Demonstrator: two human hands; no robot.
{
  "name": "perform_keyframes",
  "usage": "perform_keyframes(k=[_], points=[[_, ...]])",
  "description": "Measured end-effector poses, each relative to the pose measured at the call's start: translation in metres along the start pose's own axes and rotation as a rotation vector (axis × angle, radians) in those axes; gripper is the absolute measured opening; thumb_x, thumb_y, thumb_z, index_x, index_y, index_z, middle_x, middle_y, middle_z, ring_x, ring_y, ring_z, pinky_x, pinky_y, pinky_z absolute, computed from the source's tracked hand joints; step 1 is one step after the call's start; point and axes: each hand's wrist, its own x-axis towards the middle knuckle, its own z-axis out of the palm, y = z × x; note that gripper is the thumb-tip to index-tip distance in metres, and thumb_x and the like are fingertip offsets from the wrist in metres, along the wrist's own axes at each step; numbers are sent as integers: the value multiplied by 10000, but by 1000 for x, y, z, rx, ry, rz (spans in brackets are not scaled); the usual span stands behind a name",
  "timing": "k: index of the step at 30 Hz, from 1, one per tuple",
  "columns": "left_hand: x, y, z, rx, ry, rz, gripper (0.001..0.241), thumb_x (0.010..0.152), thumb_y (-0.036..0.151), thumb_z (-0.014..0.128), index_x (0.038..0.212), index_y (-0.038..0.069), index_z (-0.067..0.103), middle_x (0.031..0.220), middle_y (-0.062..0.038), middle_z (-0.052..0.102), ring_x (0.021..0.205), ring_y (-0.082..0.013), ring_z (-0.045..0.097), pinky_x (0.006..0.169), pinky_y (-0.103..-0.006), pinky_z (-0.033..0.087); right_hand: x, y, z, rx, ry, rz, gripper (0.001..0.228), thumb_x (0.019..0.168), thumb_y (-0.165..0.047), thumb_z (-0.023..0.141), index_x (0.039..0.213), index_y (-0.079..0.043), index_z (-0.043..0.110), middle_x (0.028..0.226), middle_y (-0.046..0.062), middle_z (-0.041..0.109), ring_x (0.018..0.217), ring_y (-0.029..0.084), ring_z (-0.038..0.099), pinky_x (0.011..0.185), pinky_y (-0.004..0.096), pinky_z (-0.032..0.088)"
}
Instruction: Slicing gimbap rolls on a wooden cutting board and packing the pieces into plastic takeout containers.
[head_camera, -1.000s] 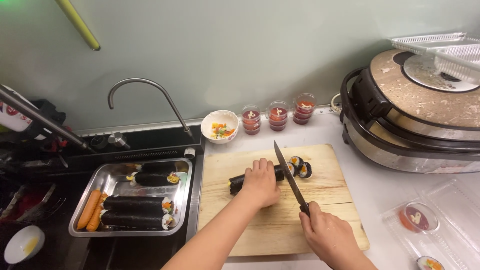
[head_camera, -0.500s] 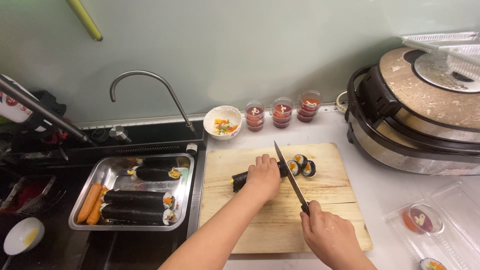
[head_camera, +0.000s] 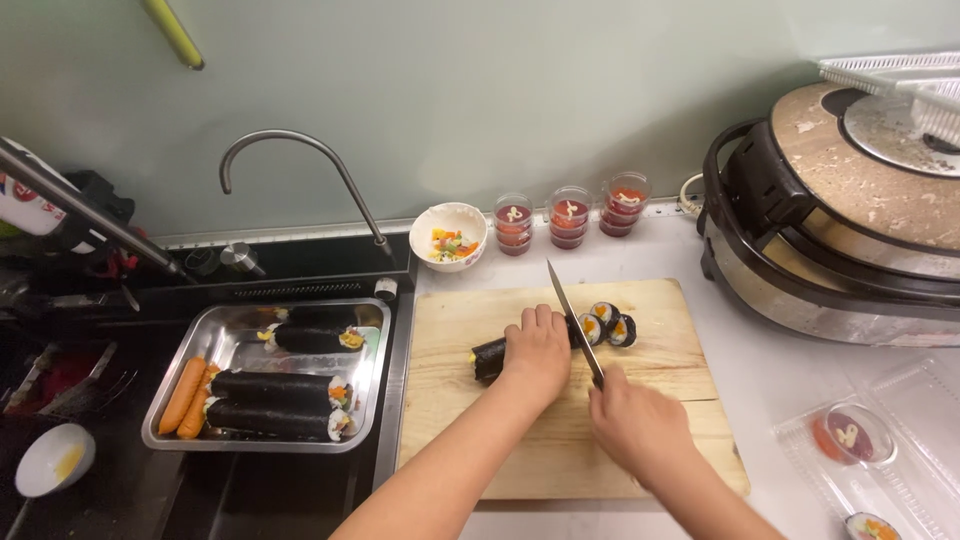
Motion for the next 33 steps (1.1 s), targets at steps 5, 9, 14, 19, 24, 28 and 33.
perform_keyframes(k=[5,9,14,19,24,28,33], points=[[0,1,-14,-34,-53,-29,482,885,167,613,1306,-32,492,1286,-157,474,1201,-323,463,906,-503,462,11,-5,-5,-10,-44,10,338,1003,-396,450,1019,-76,557,809,162,750,781,370,736,734,511,580],[-1,1,-20,-60,-87,-46,502,883,158,606,1332,-26,476,1293,-147,468,1212,-318,454,916,-501,456,-29,0,-9,-53,-139,73,357,1012,-428,431,1054,-91,541,812,144,763,788,359,749,754,502,587],[-1,0,-6,-58,-38,-25,468,889,153,601,1314,-17,502,1285,-143,482,1200,-318,467,911,-502,459,-4,3,6,-43,-103,52,345,993,-418,446,1056,-93,543,798,142,762,773,357,751,736,503,591],[-1,1,-8,-62,12,-13,462,884,150,608,1304,-19,513,1279,-144,489,1199,-321,471,908,-502,458,26,1,15,0,-33,1,334,998,-386,459,1020,-68,560,788,161,749,757,373,740,714,515,587],[-4,3,-28,-66,-76,-49,522,852,142,629,1321,-35,482,1291,-157,465,1212,-324,446,923,-489,441,-19,5,6,-25,-139,68,341,992,-413,456,1043,-87,541,812,159,763,790,370,747,760,502,587],[-4,5,-16,-37,-82,-37,543,862,147,618,1345,-51,468,1287,-158,465,1198,-323,449,925,-486,435,-1,6,17,6,-143,72,320,980,-396,456,1050,-96,543,822,156,764,795,367,749,767,508,582],[-2,5,-9,-19,-20,-26,546,878,156,595,1361,-62,468,1298,-159,468,1178,-320,456,911,-485,436,30,1,23,27,-87,8,339,1001,-378,437,1032,-71,578,860,167,749,822,382,737,774,510,579]])
